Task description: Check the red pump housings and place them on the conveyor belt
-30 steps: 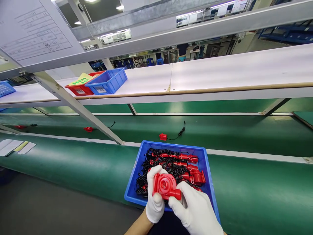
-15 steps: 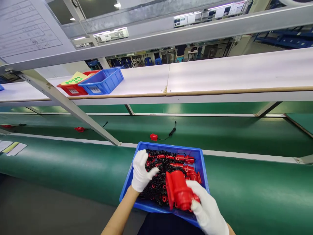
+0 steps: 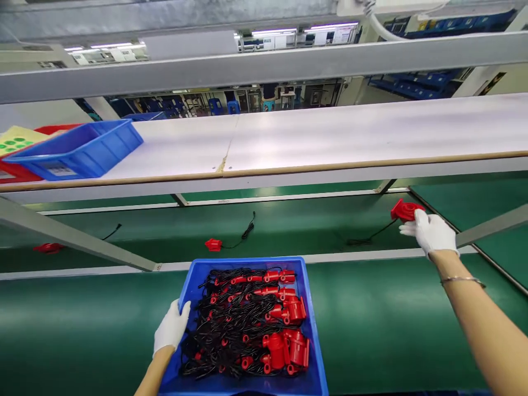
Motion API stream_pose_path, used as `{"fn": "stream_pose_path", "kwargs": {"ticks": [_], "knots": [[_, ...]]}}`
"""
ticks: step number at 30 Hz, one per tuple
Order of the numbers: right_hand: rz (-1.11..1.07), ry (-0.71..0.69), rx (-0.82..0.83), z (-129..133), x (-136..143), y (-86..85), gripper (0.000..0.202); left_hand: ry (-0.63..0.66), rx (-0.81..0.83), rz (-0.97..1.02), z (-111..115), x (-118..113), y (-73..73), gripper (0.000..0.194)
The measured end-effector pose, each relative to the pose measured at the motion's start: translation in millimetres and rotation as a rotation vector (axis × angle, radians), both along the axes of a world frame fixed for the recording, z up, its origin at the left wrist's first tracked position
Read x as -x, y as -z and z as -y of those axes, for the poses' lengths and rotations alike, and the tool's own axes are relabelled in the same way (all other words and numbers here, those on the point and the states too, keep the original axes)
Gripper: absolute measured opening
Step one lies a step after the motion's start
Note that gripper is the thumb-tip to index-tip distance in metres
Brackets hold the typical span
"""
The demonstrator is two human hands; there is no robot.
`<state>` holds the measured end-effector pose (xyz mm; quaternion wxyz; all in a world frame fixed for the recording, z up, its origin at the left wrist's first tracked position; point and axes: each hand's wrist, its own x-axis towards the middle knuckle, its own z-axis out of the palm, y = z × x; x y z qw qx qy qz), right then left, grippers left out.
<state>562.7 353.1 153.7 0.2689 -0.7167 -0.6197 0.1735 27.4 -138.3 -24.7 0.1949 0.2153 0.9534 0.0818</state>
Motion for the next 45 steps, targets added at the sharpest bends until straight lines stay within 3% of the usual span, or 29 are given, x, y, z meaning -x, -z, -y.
{"fn": "stream_pose_path", "kwargs": {"ticks": [2,4,7,10,13,16,18,21,24,27,32,35,37,40,45], "knots": [[0.129,0.065,0.074,-44.3,-16.1,3.8,0.075,-0.02,0.024,0.014,-2.3,2.1,2.0,0.055],[0.234,0.101,0.152,-83.6,-24.3,21.0,0.074,-0.043,0.044,0.023,-3.3,3.6,3.4,0.058],[0.336,0.086,0.293,-124.7,-21.3,69.7,0.055,-0.077,0.061,0.03,-3.4,3.6,3.5,0.057],[0.392,0.053,0.419,-138.9,-2.7,134.3,0.04,-0.096,0.075,0.03,-4.3,0.9,1.0,0.054],[0.426,0.0,0.516,-128.2,24.0,200.5,0.036,-0.108,0.094,0.005,-7.2,-3.2,-3.4,0.052],[0.457,-0.05,0.557,-96.5,48.4,256.1,0.037,-0.109,0.119,-0.027,-10.9,-7.0,-7.9,0.051],[0.48,-0.093,0.53,-66.2,59.6,282.9,0.038,-0.104,0.136,-0.036,-12.3,-8.6,-9.3,0.051],[0.49,-0.217,0.427,-14.3,70.0,306.5,0.04,-0.093,0.149,-0.04,-11.7,-9.4,-8.0,0.052],[0.457,-0.365,0.33,35.5,77.1,312.9,0.039,-0.087,0.139,-0.043,-9.5,-9.2,-5.2,0.052],[0.407,-0.479,0.282,79.8,82.7,302.3,0.036,-0.085,0.111,-0.037,-7.7,-9.6,-3.7,0.052],[0.374,-0.596,0.106,160.8,94.1,249.2,0.055,-0.076,0.044,-0.018,-5.7,-11.4,-3.2,0.048],[0.389,-0.857,0.025,214.8,113.1,219.4,0.05,-0.071,0.01,-0.005,-4.3,-11.6,-2.7,0.046],[0.43,-1.042,0.027,244.5,132.6,211.4,0.053,-0.068,-0.011,0.005,-3.2,-11.5,-2.3,0.045],[0.557,-1.128,0.087,270.1,165.2,216.0,0.066,-0.068,-0.052,0.024,-1.6,-12.0,-2.2,0.045],[0.716,-1.06,0.162,274.2,197.2,222.8,0.04,-0.09,-0.16,0.062,1.3,-13.8,-6.5,0.04]]}}
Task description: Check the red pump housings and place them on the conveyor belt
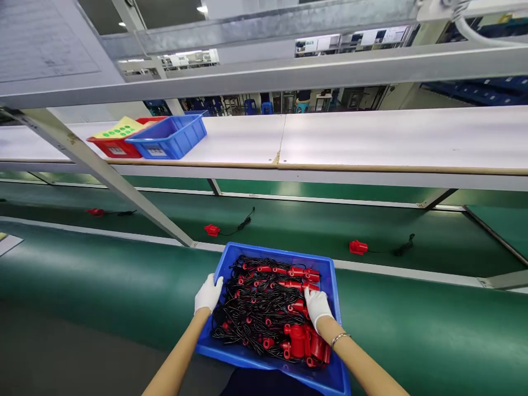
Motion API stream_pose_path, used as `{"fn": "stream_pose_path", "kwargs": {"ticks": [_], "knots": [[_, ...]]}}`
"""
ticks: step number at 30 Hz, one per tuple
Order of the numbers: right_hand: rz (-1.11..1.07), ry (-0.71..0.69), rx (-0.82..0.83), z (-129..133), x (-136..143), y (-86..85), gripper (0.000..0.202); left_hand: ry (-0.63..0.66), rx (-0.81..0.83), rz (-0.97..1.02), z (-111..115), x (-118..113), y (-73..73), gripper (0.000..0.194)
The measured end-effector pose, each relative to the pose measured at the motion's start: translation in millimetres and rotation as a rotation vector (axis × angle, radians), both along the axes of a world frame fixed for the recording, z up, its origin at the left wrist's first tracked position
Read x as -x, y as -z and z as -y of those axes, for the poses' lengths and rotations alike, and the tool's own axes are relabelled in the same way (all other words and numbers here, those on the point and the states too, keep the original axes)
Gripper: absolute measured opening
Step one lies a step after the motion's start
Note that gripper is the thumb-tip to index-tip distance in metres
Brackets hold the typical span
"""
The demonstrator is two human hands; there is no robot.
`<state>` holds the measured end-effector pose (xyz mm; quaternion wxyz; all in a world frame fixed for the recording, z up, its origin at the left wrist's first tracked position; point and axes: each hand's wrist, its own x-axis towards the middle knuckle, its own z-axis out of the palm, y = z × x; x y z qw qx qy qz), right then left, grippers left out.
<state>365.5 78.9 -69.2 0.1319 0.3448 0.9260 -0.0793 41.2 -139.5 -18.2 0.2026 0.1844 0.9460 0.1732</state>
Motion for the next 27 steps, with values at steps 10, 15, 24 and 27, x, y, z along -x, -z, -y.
{"fn": "stream_pose_path", "kwargs": {"ticks": [10,15,24,27], "knots": [[-0.344,0.057,0.07,1.5,-24.0,-96.3,0.066,0.016,-0.515,0.063,-28.3,-56.0,-48.9,0.042],[-0.705,0.114,0.372,35.1,-17.8,-164.3,0.071,0.278,-0.768,0.541,-72.7,-145.3,-84.7,0.052],[-0.857,-0.086,0.344,58.5,-7.9,-216.5,0.083,0.152,-0.955,1.587,-69.4,-192.3,-149.6,0.088],[-0.949,-0.036,0.121,68.5,-2.6,-212.4,0.076,-0.008,-1.08,1.387,-61.8,-194.3,-170.8,0.078]]}}
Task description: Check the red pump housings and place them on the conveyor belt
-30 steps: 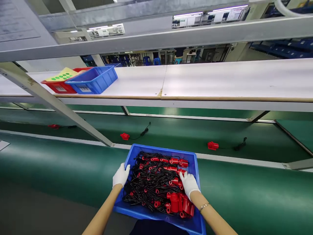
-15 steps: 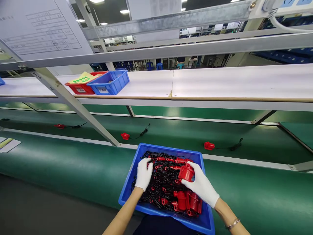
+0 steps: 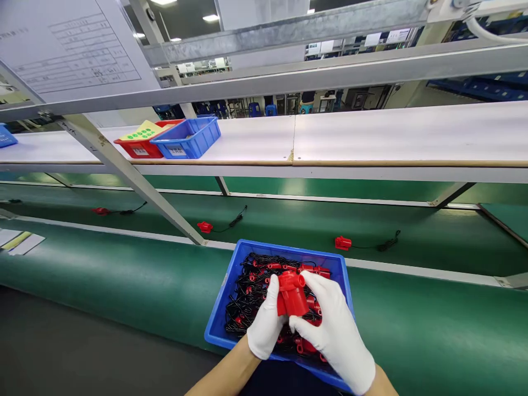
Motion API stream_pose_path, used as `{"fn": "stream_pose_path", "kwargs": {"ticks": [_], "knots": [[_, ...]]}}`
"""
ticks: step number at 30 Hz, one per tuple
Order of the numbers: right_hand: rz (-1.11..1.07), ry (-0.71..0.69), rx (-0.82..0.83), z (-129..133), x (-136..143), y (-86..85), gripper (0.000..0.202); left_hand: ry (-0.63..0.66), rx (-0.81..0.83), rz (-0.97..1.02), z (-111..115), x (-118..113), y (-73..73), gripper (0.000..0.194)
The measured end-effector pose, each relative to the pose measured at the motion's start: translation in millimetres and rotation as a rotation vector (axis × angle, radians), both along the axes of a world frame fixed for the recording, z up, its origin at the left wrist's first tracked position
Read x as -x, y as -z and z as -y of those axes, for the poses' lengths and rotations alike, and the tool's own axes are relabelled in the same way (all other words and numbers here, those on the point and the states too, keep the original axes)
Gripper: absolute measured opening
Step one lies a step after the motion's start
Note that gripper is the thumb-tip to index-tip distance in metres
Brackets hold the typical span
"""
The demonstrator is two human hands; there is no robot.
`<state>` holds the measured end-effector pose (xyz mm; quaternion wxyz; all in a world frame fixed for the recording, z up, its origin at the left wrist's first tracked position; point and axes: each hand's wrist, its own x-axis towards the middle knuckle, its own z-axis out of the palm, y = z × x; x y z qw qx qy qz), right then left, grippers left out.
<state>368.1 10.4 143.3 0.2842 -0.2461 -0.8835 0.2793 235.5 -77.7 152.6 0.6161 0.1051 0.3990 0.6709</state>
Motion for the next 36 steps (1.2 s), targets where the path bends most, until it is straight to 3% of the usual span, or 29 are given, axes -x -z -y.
{"fn": "stream_pose_path", "kwargs": {"ticks": [4,9,13,17,21,26,29,33,36], "knots": [[0.035,0.128,0.05,23.3,14.2,0.3,0.059,-0.164,0.001,-0.144,6.3,-5.0,-15.5,0.072],[-0.007,0.147,0.028,38.5,23.2,-7.9,0.046,-0.258,0.089,-0.202,12.4,-12.6,-9.8,0.073],[-0.033,0.185,-0.081,40.9,16.0,-7.0,0.057,-0.217,0.028,0.03,12.5,-17.6,-5.6,0.073],[-0.048,0.176,-0.215,46.6,10.7,-12.1,0.067,-0.193,-0.113,0.25,10.6,-19.7,-11.5,0.065],[-0.076,0.108,-0.281,51.1,11.2,-24.6,0.07,-0.192,-0.227,0.249,11.9,-19.6,-17.3,0.058],[-0.133,0.055,-0.323,47.4,8.4,-28.7,0.064,-0.193,-0.32,0.213,16.5,-17.7,-14.0,0.055],[-0.148,-0.016,-0.258,41.8,0.0,-27.8,0.056,-0.184,-0.336,0.025,22.2,-13.3,-10.5,0.059],[-0.177,-0.014,-0.103,35.3,-11.2,-34.1,0.037,-0.164,-0.377,-0.533,28.8,-4.5,-4.3,0.062],[-0.092,-0.021,0.022,31.6,-13.9,-40.1,0.03,-0.263,-0.467,-0.944,27.5,2.1,5.9,0.072]]}}
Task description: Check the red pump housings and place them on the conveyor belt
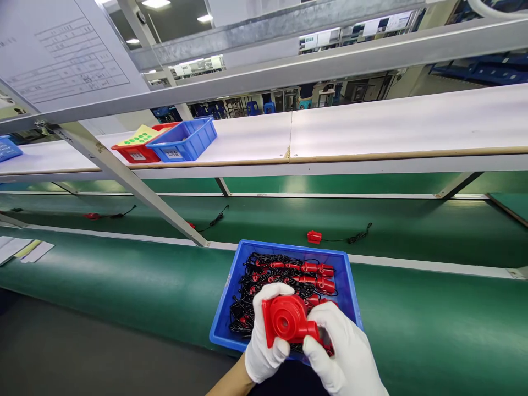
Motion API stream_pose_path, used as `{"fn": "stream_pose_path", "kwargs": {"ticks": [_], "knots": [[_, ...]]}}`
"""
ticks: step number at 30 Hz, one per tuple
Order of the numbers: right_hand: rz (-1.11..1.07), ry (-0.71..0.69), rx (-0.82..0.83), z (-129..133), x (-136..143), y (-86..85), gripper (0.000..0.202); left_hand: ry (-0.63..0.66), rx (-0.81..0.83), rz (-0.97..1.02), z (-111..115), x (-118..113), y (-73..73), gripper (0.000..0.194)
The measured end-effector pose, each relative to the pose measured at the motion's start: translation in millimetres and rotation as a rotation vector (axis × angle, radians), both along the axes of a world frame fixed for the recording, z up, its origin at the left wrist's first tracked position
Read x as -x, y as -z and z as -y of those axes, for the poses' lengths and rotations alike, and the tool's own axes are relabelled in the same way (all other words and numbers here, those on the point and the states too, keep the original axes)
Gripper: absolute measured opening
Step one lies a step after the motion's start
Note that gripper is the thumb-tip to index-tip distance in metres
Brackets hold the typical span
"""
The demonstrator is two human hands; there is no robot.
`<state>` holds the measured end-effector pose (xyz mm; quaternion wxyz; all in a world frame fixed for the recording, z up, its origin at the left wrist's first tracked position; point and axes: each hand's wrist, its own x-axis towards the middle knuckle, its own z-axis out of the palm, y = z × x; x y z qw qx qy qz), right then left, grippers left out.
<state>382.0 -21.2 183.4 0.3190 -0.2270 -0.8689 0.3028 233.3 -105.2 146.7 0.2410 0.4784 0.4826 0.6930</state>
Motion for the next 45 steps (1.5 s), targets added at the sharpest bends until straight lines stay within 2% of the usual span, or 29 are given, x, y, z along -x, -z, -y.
{"fn": "stream_pose_path", "kwargs": {"ticks": [2,4,6,9,13,15,17,20,22,24,26,27,30,32,36,39,42,45], "knots": [[0.08,-0.02,0.076,-2.1,-0.2,-2.0,0.031,-0.109,-0.093,-0.217,-2.4,5.5,7.4,0.077],[0.15,-0.058,0.136,-4.3,-0.9,-3.0,0.033,-0.15,-0.191,-0.386,-3.6,12.3,11.8,0.079],[0.193,-0.12,0.187,-6.8,-2.7,-4.2,0.035,-0.124,-0.257,-0.531,-2.6,19.9,11.7,0.076],[0.17,-0.284,0.238,-11.8,-6.4,-6.1,0.032,-0.062,-0.288,-0.704,1.4,30.3,6.3,0.07],[0.035,-0.427,0.158,-20.1,-10.1,-2.1,0.024,-0.101,-0.334,-0.803,4.5,37.0,-0.5,0.071],[-0.007,-0.449,0.13,-23.2,-11.1,2.3,0.022,-0.15,-0.302,-0.793,4.1,36.5,-2.4,0.076],[-0.031,-0.458,0.187,-24.3,-11.7,6.5,0.024,-0.216,-0.223,-0.751,3.3,33.7,-3.6,0.085],[-0.055,-0.426,0.459,-22.2,-11.9,12.5,0.03,-0.264,-0.126,-0.694,3.2,27.5,-4.9,0.095],[-0.1,-0.357,0.713,-19.4,-11.6,17.8,0.035,-0.214,-0.071,-0.649,4.4,23.3,-6.5,0.1],[-0.179,-0.254,0.982,-16.9,-10.4,24.1,0.036,-0.108,0.057,-0.553,6.3,19.8,-9.6,0.101],[-0.265,-0.154,1.263,-15.6,-7.5,30.0,0.046,0.031,0.257,-0.382,8.0,16.9,-14.1,0.088],[-0.307,-0.122,1.394,-15.5,-5.5,32.4,0.053,0.081,0.35,-0.275,8.7,15.9,-16.4,0.075],[-0.436,-0.073,1.656,-16.3,1.7,36.4,0.063,0.114,0.478,-0.011,9.6,14.6,-20.6,0.035],[-0.506,-0.083,1.737,-16.4,6.3,36.6,0.062,0.1,0.483,0.032,10.1,15.7,-20.8,0.024],[-0.581,-0.123,1.885,-15.5,14.0,32.9,0.055,0.086,0.483,-0.014,11.5,23.3,-19.1,0.021],[-0.607,-0.062,1.959,-19.8,17.0,29.5,0.051,0.016,0.537,-0.089,14.8,36.5,-17.5,0.018],[-0.636,0.015,1.972,-32.5,11.6,28.4,0.052,-0.078,0.599,-0.241,23.3,56.8,-10.8,0.015],[-0.655,0.077,1.892,-48.4,-4.4,28.1,0.054,-0.123,0.619,-0.391,34.8,76.1,2.4,0.015]]}}
